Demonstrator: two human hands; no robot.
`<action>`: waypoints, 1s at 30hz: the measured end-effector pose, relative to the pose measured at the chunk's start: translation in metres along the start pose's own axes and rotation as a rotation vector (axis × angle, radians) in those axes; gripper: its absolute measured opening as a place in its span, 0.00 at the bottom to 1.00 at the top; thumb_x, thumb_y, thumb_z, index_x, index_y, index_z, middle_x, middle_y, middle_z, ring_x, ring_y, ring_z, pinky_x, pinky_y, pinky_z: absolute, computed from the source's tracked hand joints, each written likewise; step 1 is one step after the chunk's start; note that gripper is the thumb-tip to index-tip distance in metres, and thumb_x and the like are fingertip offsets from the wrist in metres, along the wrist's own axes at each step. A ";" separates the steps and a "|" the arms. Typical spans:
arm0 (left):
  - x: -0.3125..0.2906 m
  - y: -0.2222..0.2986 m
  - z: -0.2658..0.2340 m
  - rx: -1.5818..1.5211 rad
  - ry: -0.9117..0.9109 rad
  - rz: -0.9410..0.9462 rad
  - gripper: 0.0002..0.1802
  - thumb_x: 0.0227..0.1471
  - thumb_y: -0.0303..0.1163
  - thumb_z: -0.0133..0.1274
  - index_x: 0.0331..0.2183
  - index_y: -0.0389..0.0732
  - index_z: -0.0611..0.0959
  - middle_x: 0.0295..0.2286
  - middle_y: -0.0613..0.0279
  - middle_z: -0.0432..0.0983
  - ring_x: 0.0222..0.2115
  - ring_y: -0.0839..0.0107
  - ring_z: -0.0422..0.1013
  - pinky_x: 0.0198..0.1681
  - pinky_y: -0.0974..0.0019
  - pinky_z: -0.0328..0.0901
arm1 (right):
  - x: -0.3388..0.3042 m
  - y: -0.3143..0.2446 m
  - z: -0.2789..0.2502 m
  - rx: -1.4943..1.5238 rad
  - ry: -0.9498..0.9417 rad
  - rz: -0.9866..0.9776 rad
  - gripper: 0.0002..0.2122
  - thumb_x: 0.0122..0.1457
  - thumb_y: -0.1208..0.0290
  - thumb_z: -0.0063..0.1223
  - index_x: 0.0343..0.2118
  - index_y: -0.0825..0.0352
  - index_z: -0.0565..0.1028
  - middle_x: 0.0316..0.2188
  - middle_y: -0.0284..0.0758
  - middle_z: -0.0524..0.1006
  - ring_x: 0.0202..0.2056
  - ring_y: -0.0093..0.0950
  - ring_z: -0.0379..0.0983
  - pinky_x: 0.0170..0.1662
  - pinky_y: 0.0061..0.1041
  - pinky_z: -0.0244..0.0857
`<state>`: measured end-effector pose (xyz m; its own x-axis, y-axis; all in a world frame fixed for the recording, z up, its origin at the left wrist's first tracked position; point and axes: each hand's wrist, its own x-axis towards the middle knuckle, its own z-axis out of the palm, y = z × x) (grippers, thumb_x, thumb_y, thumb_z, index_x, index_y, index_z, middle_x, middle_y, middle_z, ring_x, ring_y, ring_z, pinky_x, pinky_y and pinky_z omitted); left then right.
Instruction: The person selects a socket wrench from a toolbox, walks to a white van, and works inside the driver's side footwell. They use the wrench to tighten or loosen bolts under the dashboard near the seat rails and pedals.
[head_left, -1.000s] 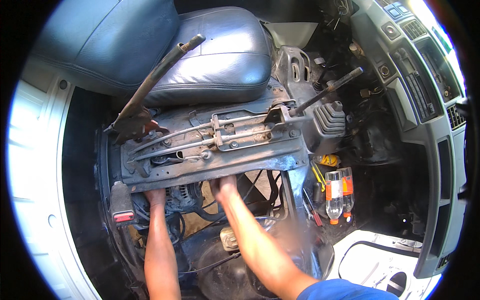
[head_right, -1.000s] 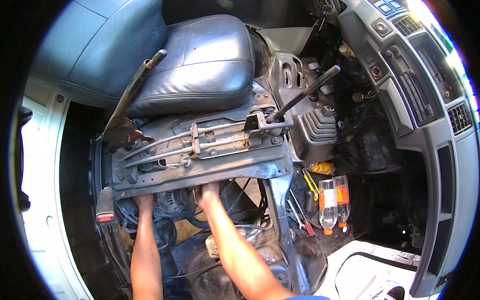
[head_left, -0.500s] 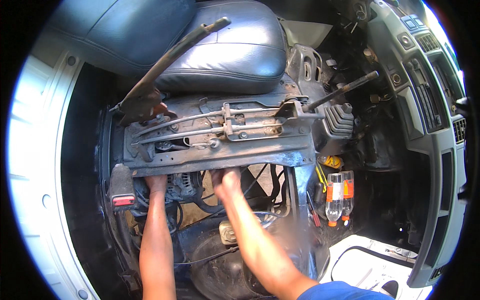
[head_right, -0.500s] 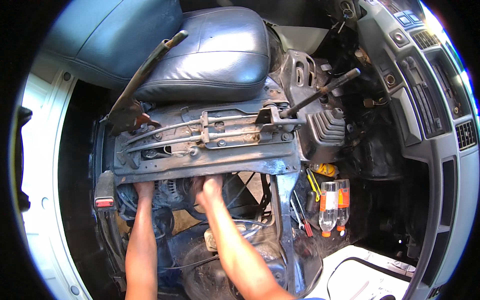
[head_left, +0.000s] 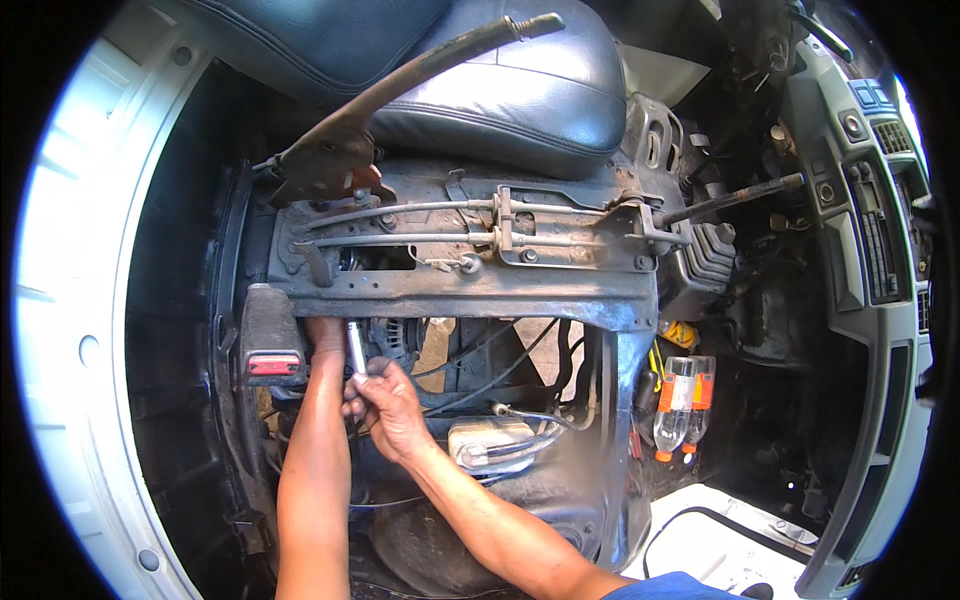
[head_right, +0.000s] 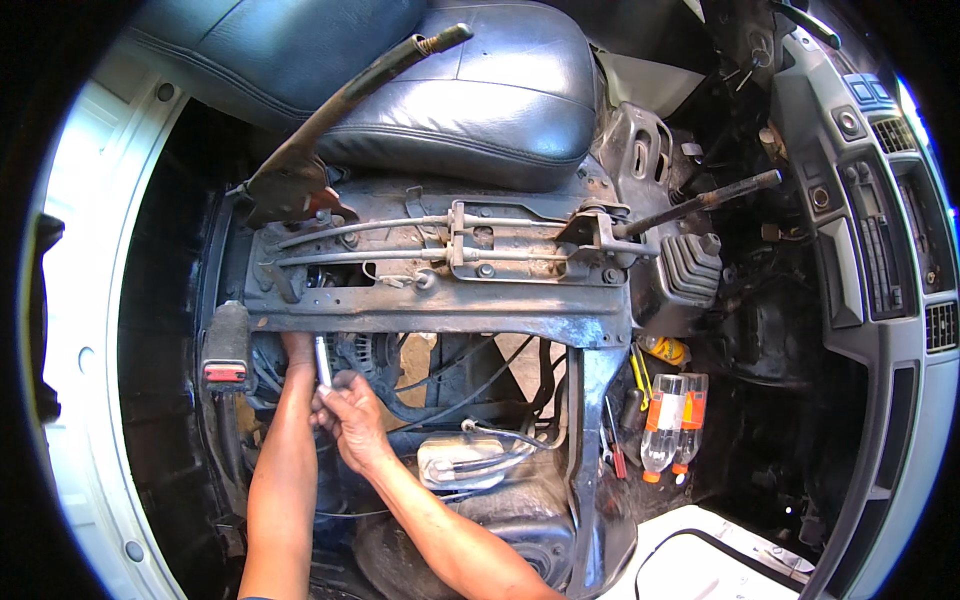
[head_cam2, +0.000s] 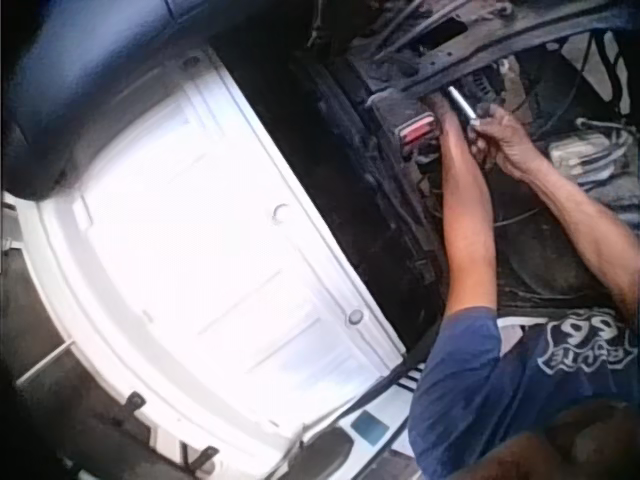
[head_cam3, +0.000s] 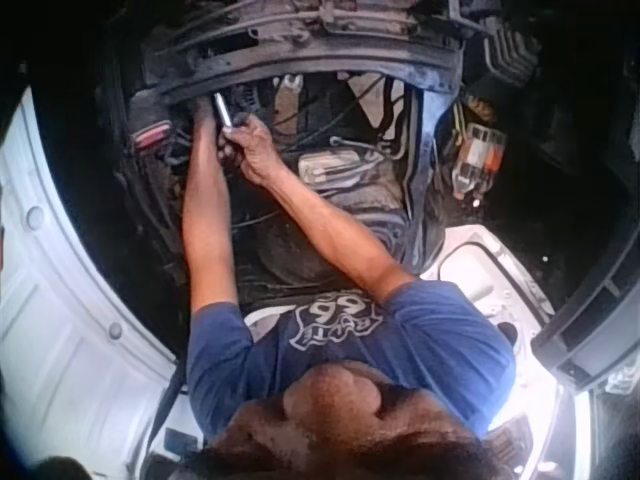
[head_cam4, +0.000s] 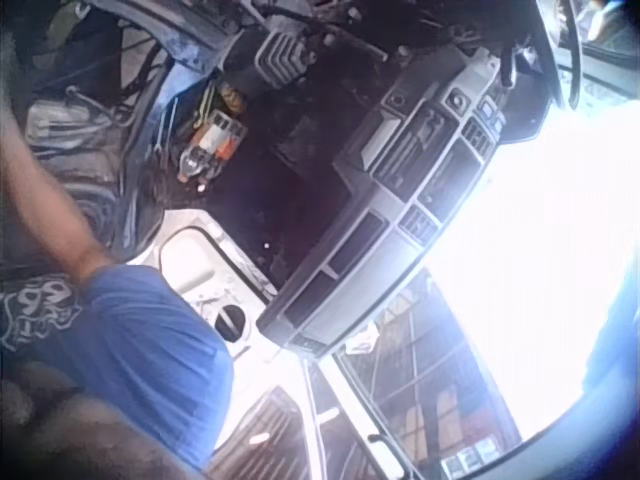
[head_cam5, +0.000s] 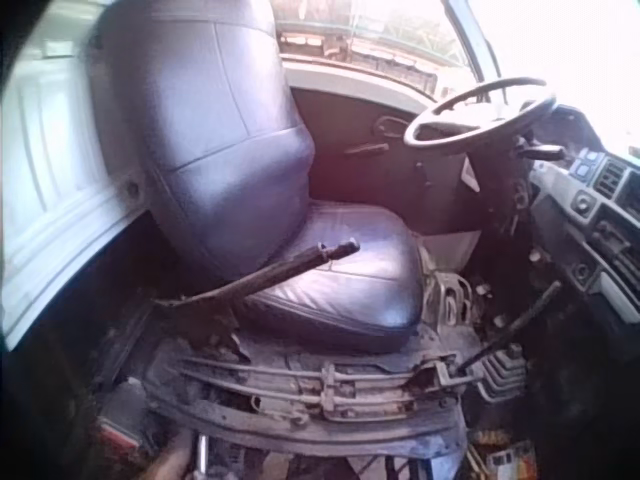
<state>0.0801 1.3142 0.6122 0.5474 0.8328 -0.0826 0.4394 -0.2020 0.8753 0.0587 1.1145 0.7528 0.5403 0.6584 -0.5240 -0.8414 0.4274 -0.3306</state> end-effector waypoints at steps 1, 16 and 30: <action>0.001 0.001 0.000 0.145 0.011 0.108 0.22 0.52 0.41 0.57 0.44 0.34 0.80 0.44 0.42 0.78 0.49 0.45 0.71 0.54 0.49 0.63 | 0.004 -0.004 0.001 0.033 -0.040 -0.031 0.13 0.61 0.77 0.57 0.44 0.64 0.65 0.27 0.35 0.77 0.23 0.22 0.73 0.31 0.25 0.74; -0.003 0.010 0.004 0.545 0.201 0.477 0.19 0.51 0.40 0.58 0.39 0.35 0.82 0.40 0.43 0.79 0.46 0.42 0.71 0.51 0.45 0.62 | 0.031 -0.079 -0.047 -0.403 0.223 -0.247 0.10 0.60 0.71 0.55 0.41 0.68 0.71 0.24 0.37 0.76 0.21 0.24 0.71 0.28 0.25 0.72; 0.003 -0.003 0.008 0.499 0.094 0.379 0.25 0.48 0.41 0.60 0.46 0.36 0.80 0.46 0.43 0.77 0.50 0.43 0.70 0.54 0.46 0.62 | 0.056 -0.092 -0.060 -0.049 -0.027 -0.516 0.13 0.65 0.69 0.54 0.50 0.64 0.71 0.45 0.35 0.77 0.43 0.27 0.76 0.43 0.29 0.75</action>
<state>0.0860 1.3134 0.6053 0.6752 0.6934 0.2517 0.5188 -0.6890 0.5061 0.1656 1.0747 0.7071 0.8845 0.3853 -0.2630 -0.4642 0.6718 -0.5772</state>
